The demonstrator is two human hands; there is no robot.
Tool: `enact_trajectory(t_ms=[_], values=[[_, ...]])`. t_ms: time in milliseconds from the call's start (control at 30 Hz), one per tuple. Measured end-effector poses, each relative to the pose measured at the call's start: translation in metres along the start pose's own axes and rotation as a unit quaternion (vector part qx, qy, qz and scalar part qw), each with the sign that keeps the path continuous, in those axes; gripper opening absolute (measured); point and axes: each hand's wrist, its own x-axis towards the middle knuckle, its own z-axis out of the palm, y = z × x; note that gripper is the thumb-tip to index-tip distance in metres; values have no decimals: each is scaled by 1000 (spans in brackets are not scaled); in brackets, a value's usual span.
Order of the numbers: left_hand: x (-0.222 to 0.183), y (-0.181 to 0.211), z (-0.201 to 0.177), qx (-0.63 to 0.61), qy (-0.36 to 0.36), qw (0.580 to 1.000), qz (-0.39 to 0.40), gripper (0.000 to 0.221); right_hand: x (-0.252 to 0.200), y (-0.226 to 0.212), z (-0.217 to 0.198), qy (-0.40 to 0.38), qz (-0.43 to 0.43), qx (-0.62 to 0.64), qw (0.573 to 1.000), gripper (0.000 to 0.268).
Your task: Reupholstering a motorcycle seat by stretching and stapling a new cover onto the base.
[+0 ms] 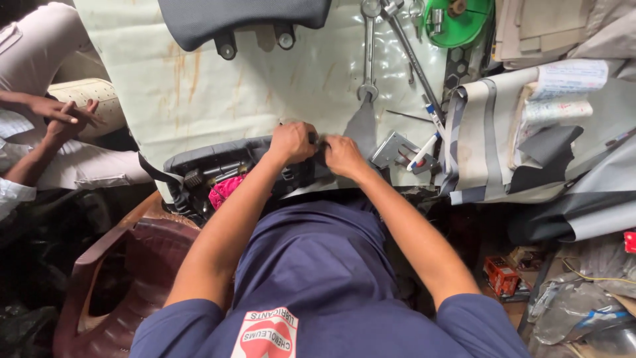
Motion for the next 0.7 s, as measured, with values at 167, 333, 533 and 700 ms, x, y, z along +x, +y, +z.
enact_trajectory(t_ms=[167, 333, 533, 700], values=[[6, -4, 5, 37, -32, 999, -20, 23, 30, 32, -1, -194, 45, -67, 978, 19], [12, -20, 35, 89, 45, 995, 29, 17, 39, 53, -83, -117, -124, 599, 782, 14], [3, -18, -5, -41, 40, 996, 70, 41, -31, -121, -327, 117, -117, 565, 809, 23], [-37, -9, -51, -94, -9, 994, 49, 91, -19, 0, -142, 247, 22, -119, 961, 64]])
